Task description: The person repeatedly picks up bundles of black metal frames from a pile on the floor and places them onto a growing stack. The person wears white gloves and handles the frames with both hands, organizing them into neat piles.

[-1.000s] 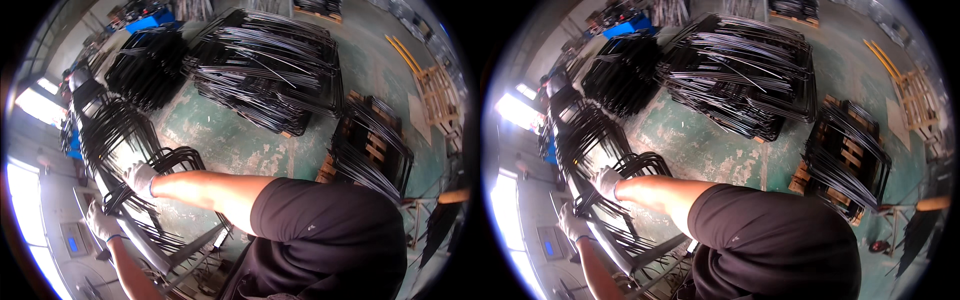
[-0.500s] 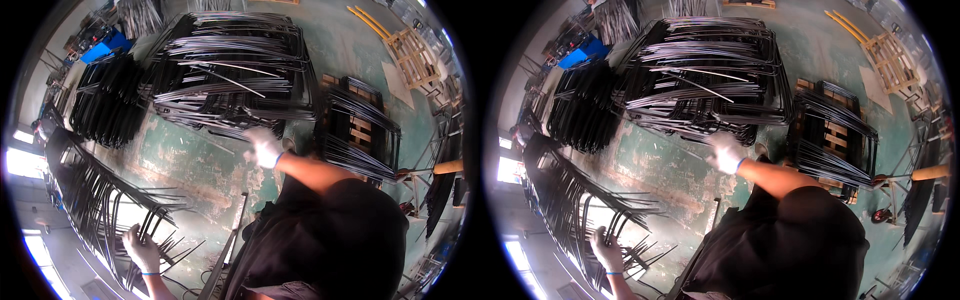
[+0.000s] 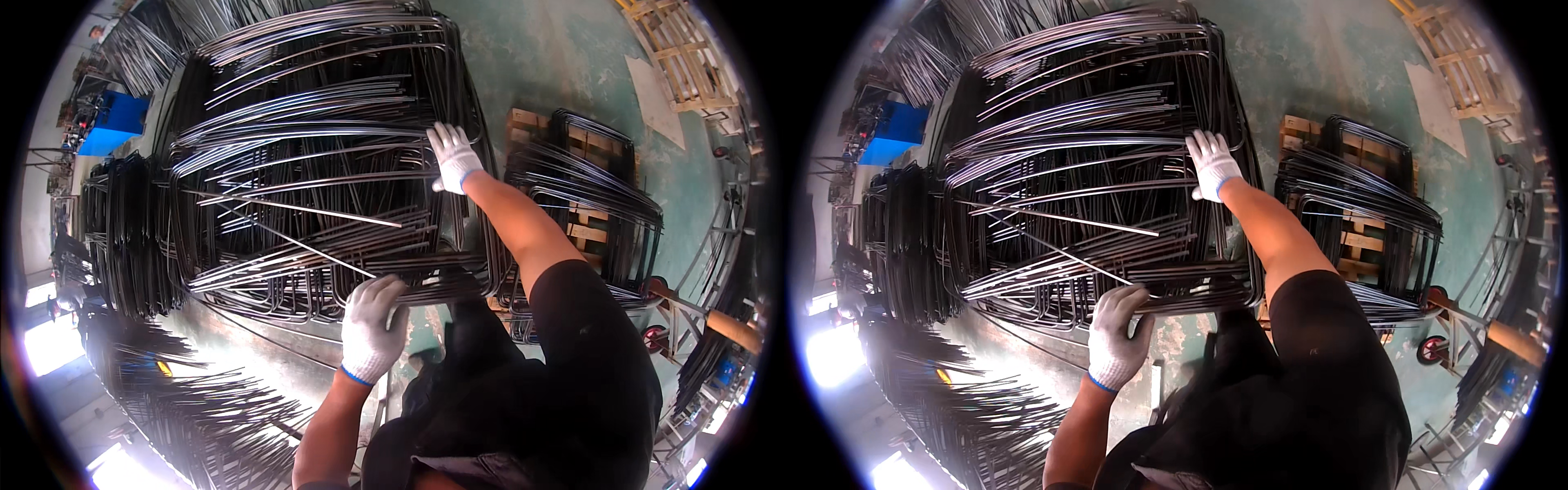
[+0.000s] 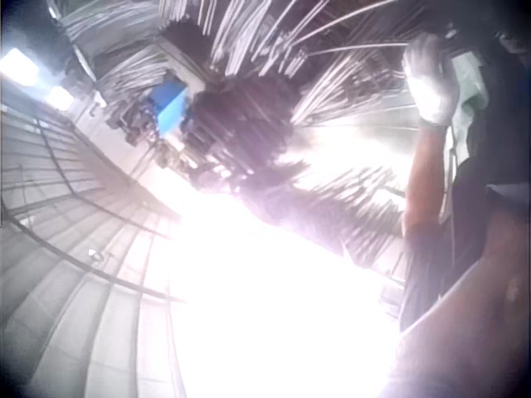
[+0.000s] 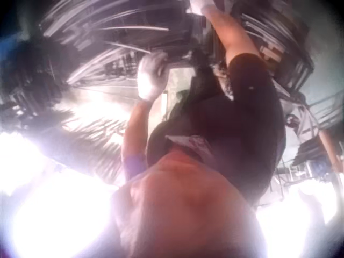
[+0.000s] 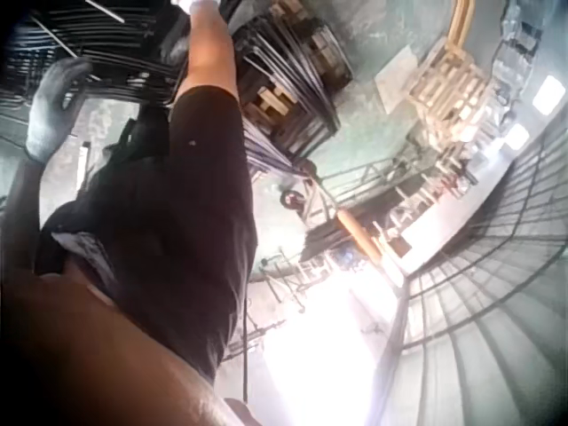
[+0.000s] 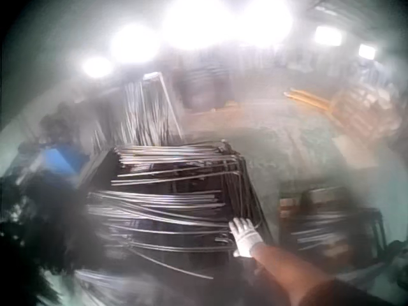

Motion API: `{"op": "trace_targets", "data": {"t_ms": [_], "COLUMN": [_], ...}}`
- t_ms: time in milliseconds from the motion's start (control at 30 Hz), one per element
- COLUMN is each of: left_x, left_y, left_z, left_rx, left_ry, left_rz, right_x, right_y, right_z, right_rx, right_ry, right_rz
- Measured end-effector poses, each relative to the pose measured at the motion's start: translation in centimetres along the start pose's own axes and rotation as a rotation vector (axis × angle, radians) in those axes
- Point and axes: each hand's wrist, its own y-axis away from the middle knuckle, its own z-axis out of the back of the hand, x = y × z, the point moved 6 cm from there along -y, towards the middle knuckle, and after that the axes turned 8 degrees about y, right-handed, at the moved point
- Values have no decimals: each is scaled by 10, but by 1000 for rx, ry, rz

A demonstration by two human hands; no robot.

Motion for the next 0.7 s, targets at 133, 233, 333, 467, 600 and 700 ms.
{"op": "trace_targets", "data": {"t_ms": [133,233,333,467,600,700], "left_x": [24,59,73,57,40,56], "left_y": [-66,-69,-66,-82,-98,-84], "left_z": [-20,-37,-59,-84,-94,-103], "left_rx": [-52,-99,23,22,77,59], "left_ry": [80,202,180,263,270,402], "left_rz": [174,373,516,474,368,543], "right_x": [-14,-30,-20,2,21,25], "right_y": [-74,-97,-105,-79,-62,-59], "right_z": [-4,-3,-7,-48,-63,-46], "right_rx": [254,320,380,93,298,273], "right_ry": [-33,-146,-132,-268,-259,-258], "right_rz": [172,244,267,266,250,247]}}
